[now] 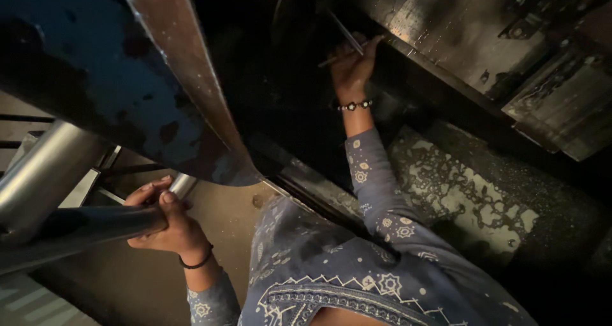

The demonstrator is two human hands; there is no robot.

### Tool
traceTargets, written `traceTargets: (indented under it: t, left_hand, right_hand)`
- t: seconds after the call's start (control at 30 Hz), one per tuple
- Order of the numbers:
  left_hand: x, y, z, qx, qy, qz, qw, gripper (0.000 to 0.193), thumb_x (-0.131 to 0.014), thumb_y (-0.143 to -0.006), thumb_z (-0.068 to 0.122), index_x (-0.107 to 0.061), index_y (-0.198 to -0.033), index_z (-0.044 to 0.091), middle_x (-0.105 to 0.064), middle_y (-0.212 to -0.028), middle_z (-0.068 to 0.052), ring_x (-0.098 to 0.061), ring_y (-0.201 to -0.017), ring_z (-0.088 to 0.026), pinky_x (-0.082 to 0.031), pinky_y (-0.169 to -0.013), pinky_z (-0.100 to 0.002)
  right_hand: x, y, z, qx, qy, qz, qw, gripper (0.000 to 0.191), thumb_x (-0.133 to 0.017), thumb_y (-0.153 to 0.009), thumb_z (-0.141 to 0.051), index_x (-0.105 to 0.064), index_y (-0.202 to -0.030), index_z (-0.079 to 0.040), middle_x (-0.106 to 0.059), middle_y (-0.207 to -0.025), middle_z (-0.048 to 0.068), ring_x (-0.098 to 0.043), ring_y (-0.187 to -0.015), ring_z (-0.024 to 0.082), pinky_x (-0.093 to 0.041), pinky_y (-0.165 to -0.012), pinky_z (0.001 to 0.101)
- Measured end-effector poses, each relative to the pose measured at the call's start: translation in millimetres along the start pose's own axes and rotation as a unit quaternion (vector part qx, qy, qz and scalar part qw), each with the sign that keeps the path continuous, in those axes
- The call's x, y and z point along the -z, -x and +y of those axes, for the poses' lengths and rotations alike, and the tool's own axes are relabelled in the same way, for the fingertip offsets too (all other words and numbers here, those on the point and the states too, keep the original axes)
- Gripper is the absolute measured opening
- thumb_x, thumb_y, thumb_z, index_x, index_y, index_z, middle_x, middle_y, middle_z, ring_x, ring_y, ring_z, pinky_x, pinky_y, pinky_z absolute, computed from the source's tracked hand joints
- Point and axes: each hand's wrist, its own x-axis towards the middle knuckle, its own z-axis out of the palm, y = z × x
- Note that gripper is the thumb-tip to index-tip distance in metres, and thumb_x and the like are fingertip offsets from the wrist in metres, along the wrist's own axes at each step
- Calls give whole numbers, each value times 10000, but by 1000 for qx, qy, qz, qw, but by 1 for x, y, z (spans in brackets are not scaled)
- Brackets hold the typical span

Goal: The person opens the door of a metal processing machine, inserts a metal rod into the machine, and closes the door. The person repeats this process several times, handling the metal rods one at a time and placing them into a green bin after processing.

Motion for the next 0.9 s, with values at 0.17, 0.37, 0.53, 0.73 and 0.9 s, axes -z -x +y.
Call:
traceTargets:
  t: [0.17,0.37,0.53,0.73,0.9]
  left_hand:
    - [-1,2,-2,14,0,3,1000,254,-743,-1078,142,-614,-1194,-43,-700,-1007,-194,-736,-916,-232,-577,-634,-254]
    - [-3,4,-5,17,-2,14,1000,249,-729,-1074,149,-609,-1179,-43,-707,-1048,-190,-730,-874,-218,-567,-601,-244]
    - [-4,2,-2,17,8,6,1000,240,-722,-1064,133,-615,-1192,-40,-711,-1049,-192,-699,-812,-198,-572,-670,-278]
    - [-6,1,-1,-2,21,-12,1000,207,-719,-1072,112,-611,-1172,-34,-681,-1035,-179,-707,-934,-240,-587,-847,-332]
    - [-9,-3,-1,-24,1,-14,1000,180,-692,-1038,73,-618,-1129,-63,-689,-990,-179,-709,-930,-251,-576,-913,-358]
  right_hand:
    - [11,0,-12,-58,37,-10,998,367,-520,-1052,-491,-633,-988,-148,-479,-682,-18,-456,-652,161,-393,-653,367]
    - [-14,-24,4,-65,216,-34,974,549,-544,-1039,-497,-586,-1404,-90,-595,-947,11,-543,-839,152,-481,-766,323]
    - [-32,-17,34,92,291,93,948,677,-638,-990,-345,-374,-1522,-21,-553,-1401,211,-580,-1208,357,-507,-994,477]
    - [-23,44,48,265,494,-45,827,800,-645,-1085,-130,-118,-1686,-95,-116,-1770,159,-164,-1642,346,-217,-1324,457]
    - [-32,60,33,200,540,-109,810,914,-627,-1074,-140,75,-1654,-216,49,-1755,162,-122,-1619,353,-293,-1288,454]
